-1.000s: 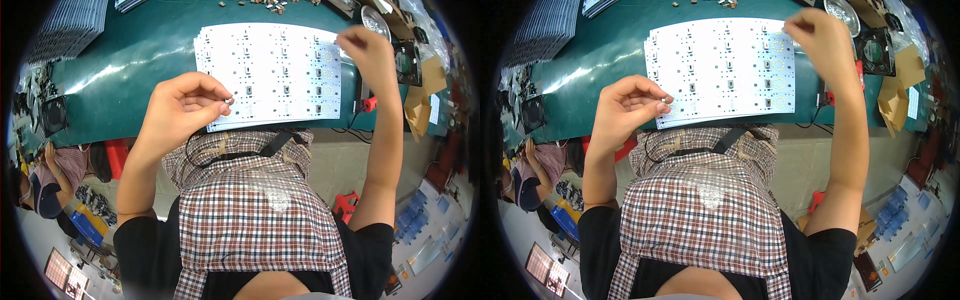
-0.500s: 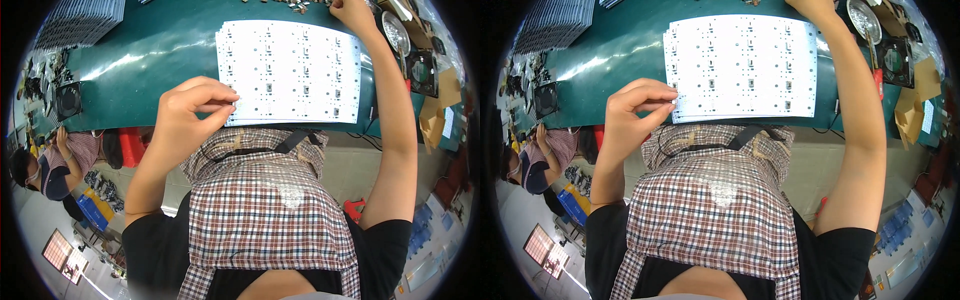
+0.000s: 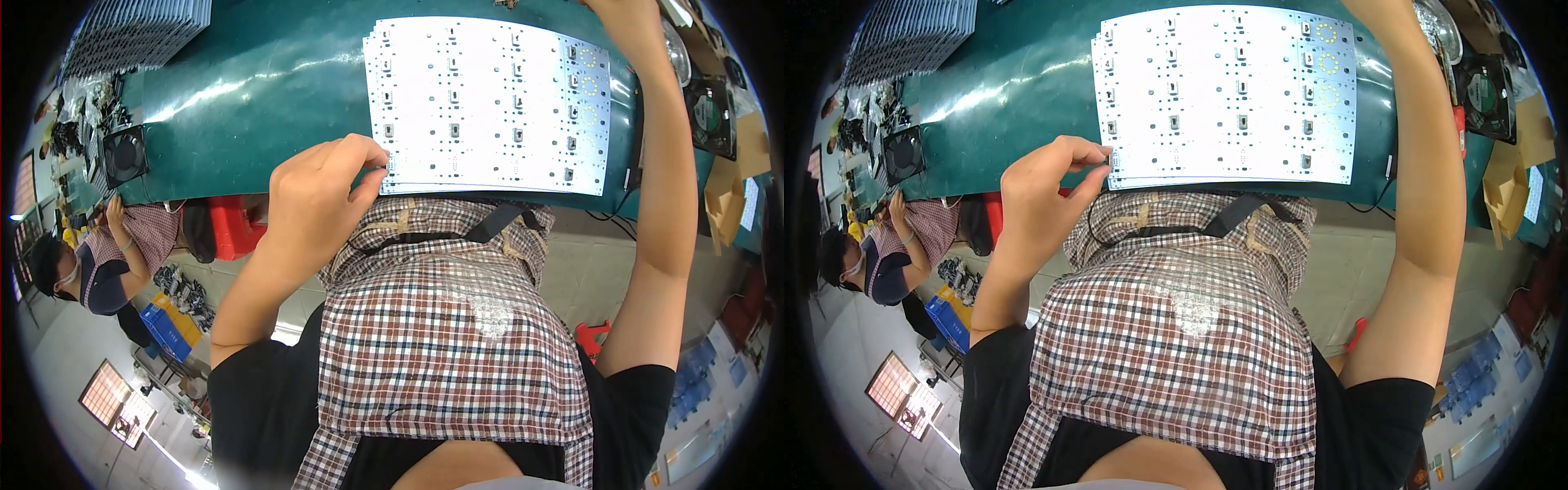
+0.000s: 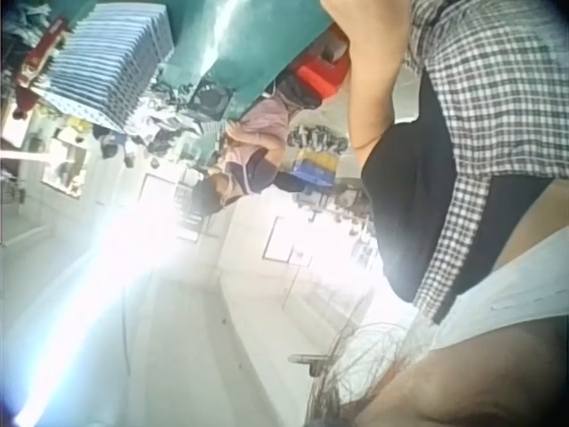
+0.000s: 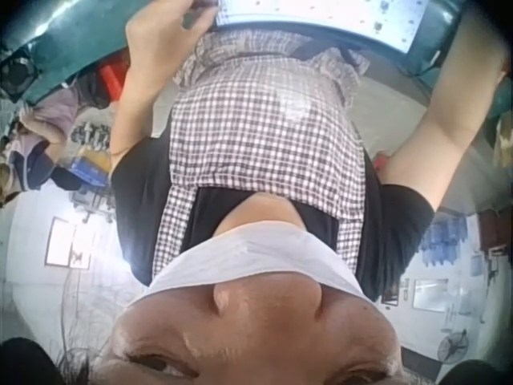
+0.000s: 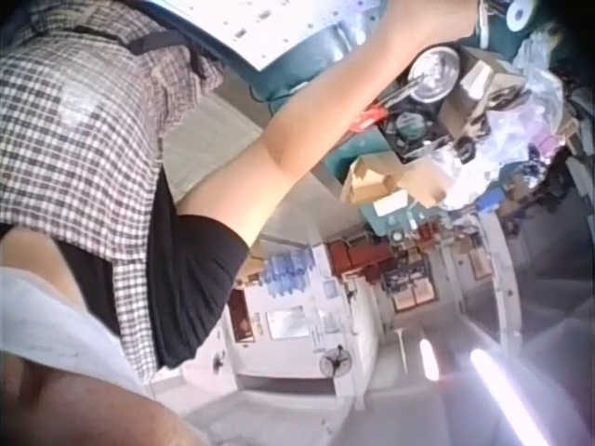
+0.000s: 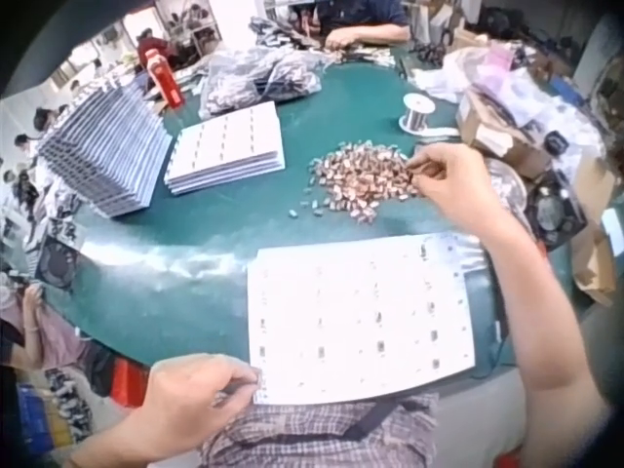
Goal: The person assembles electronic components onto a PCB panel by hand.
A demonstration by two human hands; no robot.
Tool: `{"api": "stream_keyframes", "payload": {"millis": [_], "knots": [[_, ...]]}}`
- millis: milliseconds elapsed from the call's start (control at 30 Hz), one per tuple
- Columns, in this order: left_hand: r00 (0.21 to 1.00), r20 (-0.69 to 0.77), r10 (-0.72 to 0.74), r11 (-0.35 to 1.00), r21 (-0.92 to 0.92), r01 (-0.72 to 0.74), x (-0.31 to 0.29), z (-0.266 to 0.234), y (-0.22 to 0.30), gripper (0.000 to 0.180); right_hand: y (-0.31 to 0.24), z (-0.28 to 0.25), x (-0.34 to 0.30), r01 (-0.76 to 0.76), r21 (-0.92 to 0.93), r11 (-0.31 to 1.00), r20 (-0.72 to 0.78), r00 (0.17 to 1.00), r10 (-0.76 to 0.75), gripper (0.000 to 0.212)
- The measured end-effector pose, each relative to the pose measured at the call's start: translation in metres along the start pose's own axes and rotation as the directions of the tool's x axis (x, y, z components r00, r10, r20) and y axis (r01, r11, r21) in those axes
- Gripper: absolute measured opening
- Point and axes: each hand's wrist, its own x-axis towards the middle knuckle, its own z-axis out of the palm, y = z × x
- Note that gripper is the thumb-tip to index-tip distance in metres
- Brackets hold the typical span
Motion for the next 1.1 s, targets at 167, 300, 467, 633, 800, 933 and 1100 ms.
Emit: {"api": "stream_keyframes", "payload": {"millis": [167, 300, 467, 633, 800, 933, 1100], "knots": [[0.997, -0.023, 0.072, 0.995, 0.075, -0.070, 0.000, 0.001, 0.002, 0.017, -0.038, -0.015, -0.032, -0.015, 0.052, 0.999, 0.008, 1.000, 0.015, 0.014], [0.996, 0.008, 0.093, 0.987, 0.133, -0.093, 0.001, 0.000, 0.004, 0.015, -0.069, -0.021, -0.058, -0.088, 0.019, 0.996, 0.048, 0.995, 0.087, 0.010], [0.991, 0.032, 0.132, 0.984, 0.118, -0.135, 0.001, -0.001, 0.007, 0.014, -0.026, -0.027, -0.089, -0.032, 0.197, 0.980, 0.139, 0.990, 0.005, 0.021], [0.994, -0.019, 0.108, 0.991, 0.085, -0.106, 0.000, 0.003, 0.006, 0.014, -0.041, -0.026, -0.122, 0.012, 0.186, 0.982, 0.219, 0.974, -0.053, 0.018], [0.993, -0.065, 0.099, 0.993, 0.072, -0.095, -0.002, 0.007, 0.004, 0.016, -0.038, -0.016, -0.141, -0.017, 0.182, 0.983, 0.221, 0.975, -0.024, 0.015], [0.998, -0.008, 0.055, 0.997, 0.058, -0.054, -0.002, 0.003, 0.005, 0.016, -0.037, -0.013, -0.143, 0.005, 0.187, 0.982, 0.186, 0.982, -0.041, 0.015], [0.999, 0.027, 0.041, 0.997, 0.058, -0.042, -0.003, 0.002, 0.004, 0.017, -0.038, -0.010, -0.143, 0.049, 0.152, 0.987, 0.171, 0.982, -0.075, 0.015]]}}
